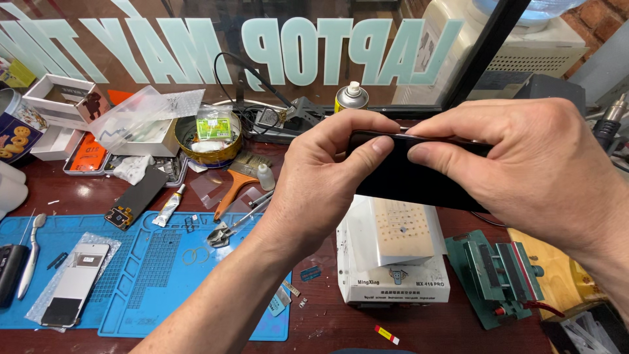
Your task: The person disassembles a smartphone, removes the battery and internal components, then reassembles the device by reconnecting cables and snapping the back cover into place. The person also peels off a protective film from the screen.
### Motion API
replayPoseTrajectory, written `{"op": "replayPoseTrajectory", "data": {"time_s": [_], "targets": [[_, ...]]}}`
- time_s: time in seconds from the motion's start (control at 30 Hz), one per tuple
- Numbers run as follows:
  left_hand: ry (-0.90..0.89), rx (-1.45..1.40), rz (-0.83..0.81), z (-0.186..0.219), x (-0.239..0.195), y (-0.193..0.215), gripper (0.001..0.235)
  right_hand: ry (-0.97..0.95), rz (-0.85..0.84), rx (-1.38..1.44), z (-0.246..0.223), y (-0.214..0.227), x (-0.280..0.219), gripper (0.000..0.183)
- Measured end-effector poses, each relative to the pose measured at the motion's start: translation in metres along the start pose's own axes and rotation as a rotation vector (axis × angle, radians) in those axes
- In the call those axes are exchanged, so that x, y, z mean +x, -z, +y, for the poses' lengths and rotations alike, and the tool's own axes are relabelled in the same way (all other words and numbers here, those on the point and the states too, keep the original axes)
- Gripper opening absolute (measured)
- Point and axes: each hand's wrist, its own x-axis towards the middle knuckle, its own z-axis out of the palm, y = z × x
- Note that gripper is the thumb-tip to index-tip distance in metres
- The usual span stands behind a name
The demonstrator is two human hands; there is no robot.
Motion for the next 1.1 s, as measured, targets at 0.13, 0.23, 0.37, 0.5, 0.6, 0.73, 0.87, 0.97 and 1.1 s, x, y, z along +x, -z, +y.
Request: {"op": "replayPoseTrajectory", "data": {"time_s": [0.13, 0.23, 0.37, 0.5, 0.6, 0.73, 0.87, 0.97, 1.1], "targets": [[-0.007, -0.096, 0.017, 0.0, -0.002, 0.0, 0.019, 0.008, -0.002, -0.137, 0.009, 0.009, 0.004, 0.035], [-0.041, -0.082, 0.003, 0.003, -0.001, -0.004, 0.019, -0.142, 0.01, -0.037, 0.014, 0.009, -0.003, 0.02], [-0.063, 0.043, -0.019, 0.016, 0.004, -0.005, 0.026, -0.156, 0.083, 0.075, 0.024, 0.006, -0.011, 0.019], [-0.053, 0.08, 0.026, 0.028, 0.016, -0.005, 0.028, -0.249, 0.233, 0.499, 0.027, -0.007, -0.018, 0.021], [-0.074, 0.098, 0.025, 0.029, 0.017, -0.011, 0.023, -0.202, 0.186, 0.547, 0.023, -0.007, -0.02, 0.024], [-0.193, 0.335, 0.007, 0.026, 0.015, -0.024, 0.017, -0.075, 0.243, 0.386, 0.013, 0.01, -0.018, 0.034], [-0.225, 0.403, 0.018, 0.029, 0.013, -0.03, 0.014, -0.051, 0.248, 0.187, 0.002, 0.014, -0.014, 0.017], [-0.234, 0.521, 0.051, 0.034, 0.011, -0.034, 0.013, -0.068, 0.272, 0.209, 0.001, 0.013, -0.017, 0.016], [-0.308, 0.606, 0.092, 0.04, 0.009, -0.039, 0.012, -0.126, 0.293, 0.303, 0.003, 0.007, -0.02, 0.018]]}}
